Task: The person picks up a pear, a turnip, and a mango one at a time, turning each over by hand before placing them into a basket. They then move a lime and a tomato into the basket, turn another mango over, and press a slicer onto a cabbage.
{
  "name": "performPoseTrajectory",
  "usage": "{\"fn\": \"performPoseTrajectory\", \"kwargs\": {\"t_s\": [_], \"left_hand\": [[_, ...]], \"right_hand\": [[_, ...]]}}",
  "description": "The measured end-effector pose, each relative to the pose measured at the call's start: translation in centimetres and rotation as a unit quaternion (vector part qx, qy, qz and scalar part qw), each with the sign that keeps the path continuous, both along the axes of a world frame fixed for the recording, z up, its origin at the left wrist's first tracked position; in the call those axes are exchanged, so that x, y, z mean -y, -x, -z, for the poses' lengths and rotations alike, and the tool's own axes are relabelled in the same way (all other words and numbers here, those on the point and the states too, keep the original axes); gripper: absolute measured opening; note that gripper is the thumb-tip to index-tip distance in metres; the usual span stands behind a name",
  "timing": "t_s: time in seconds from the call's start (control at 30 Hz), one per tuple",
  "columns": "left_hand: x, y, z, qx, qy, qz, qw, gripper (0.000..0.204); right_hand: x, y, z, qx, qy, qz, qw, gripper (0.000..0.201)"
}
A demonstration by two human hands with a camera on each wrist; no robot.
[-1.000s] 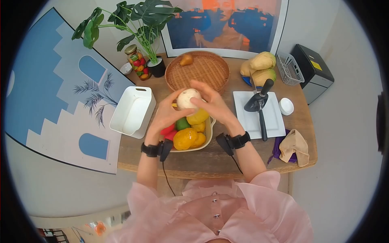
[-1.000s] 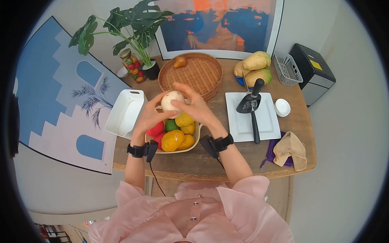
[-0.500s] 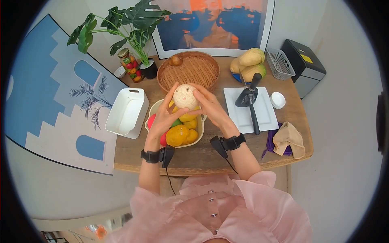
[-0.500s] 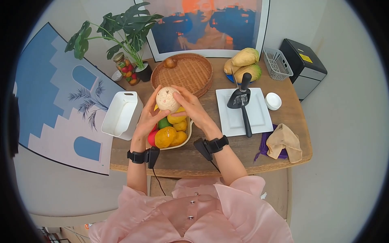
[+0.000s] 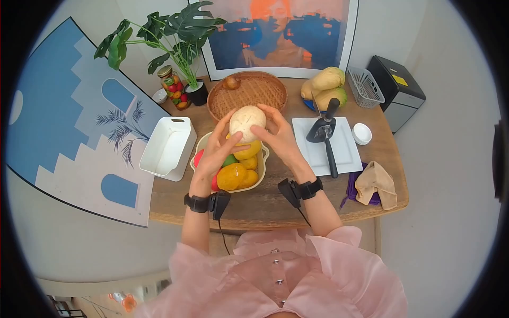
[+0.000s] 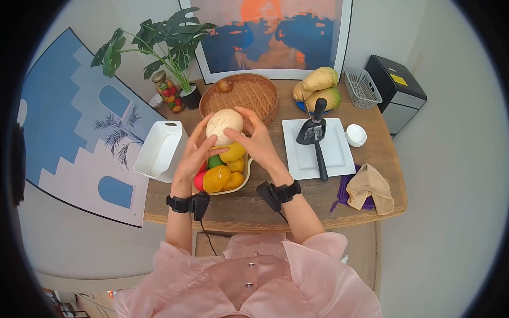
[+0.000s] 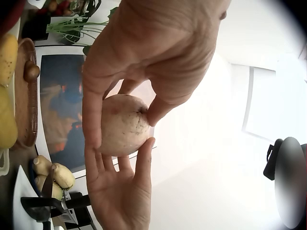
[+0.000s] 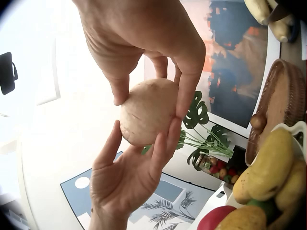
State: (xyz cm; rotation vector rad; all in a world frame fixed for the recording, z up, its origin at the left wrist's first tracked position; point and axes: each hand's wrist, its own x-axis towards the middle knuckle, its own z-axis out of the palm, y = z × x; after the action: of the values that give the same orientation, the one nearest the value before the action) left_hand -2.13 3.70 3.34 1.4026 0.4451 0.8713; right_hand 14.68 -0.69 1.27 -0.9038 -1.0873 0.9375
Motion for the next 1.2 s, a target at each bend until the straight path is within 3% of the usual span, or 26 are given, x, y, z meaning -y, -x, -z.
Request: {"fn": "performPoseTrajectory", "kwargs": {"t_s": [0.03,0.1,0.23,0.3,0.4,0.53,0.63,0.7,0.73,0.8,0.93,1.0,1.1,1.13,1.2], "left_hand": [[0.1,0.0,0.1,0.000,-0.001,0.000,1.000,0.059],[0.0,-0.1,0.5,-0.009,-0.085,0.003,0.996,0.060],[-0.2,0.1,0.8,-0.013,-0.069,-0.009,0.997,0.064],[-0.2,0.1,0.5,-0.049,-0.045,-0.013,0.998,0.062],[-0.4,-0.2,0.2,-0.069,0.005,-0.029,0.997,0.063],[-0.5,-0.7,0.2,-0.089,0.028,-0.049,0.994,0.061],[-0.5,-0.8,0.3,-0.089,0.049,-0.054,0.993,0.059],[-0.6,-0.8,0.9,-0.051,0.005,-0.039,0.998,0.055],[-0.5,-0.8,1.0,-0.050,0.006,-0.039,0.998,0.055],[-0.4,-1.1,1.2,-0.015,-0.049,-0.031,0.998,0.055],[-0.6,-0.9,1.1,-0.033,-0.060,-0.026,0.997,0.055],[-1.0,-0.5,1.0,-0.072,-0.046,-0.023,0.996,0.054],[-1.0,-0.4,0.5,-0.092,-0.053,-0.033,0.994,0.052],[-1.2,-0.3,0.4,-0.093,-0.050,-0.033,0.994,0.052],[-1.6,0.0,0.4,-0.079,-0.032,-0.002,0.996,0.051]], "right_hand": [[0.2,0.0,-0.5,0.000,-0.001,0.000,1.000,0.060],[0.7,-0.1,-1.7,-0.101,0.093,-0.051,0.989,0.062],[0.7,-0.5,-1.3,-0.069,0.054,-0.051,0.995,0.061],[0.2,-0.8,-0.3,0.055,-0.046,-0.004,0.997,0.056],[-0.1,-0.7,0.3,0.145,-0.085,0.048,0.985,0.050],[-0.2,-0.6,0.5,0.179,-0.100,0.028,0.978,0.047],[-0.4,-0.5,0.6,0.167,-0.106,0.021,0.980,0.044],[-0.5,-0.3,0.5,0.044,-0.060,0.031,0.997,0.040],[-0.2,-0.3,-0.1,0.044,-0.060,0.030,0.997,0.040],[0.4,-0.4,-1.4,-0.047,0.071,-0.021,0.996,0.039],[-0.4,-0.8,-0.2,-0.055,0.076,-0.035,0.995,0.041],[-0.9,-1.0,0.9,0.047,-0.024,-0.015,0.998,0.043],[-1.3,-1.0,1.4,0.130,-0.054,0.016,0.990,0.045],[-1.2,-0.9,1.0,0.129,-0.052,0.015,0.990,0.045],[-1.0,-0.8,0.1,-0.003,0.031,-0.035,0.999,0.048]]}}
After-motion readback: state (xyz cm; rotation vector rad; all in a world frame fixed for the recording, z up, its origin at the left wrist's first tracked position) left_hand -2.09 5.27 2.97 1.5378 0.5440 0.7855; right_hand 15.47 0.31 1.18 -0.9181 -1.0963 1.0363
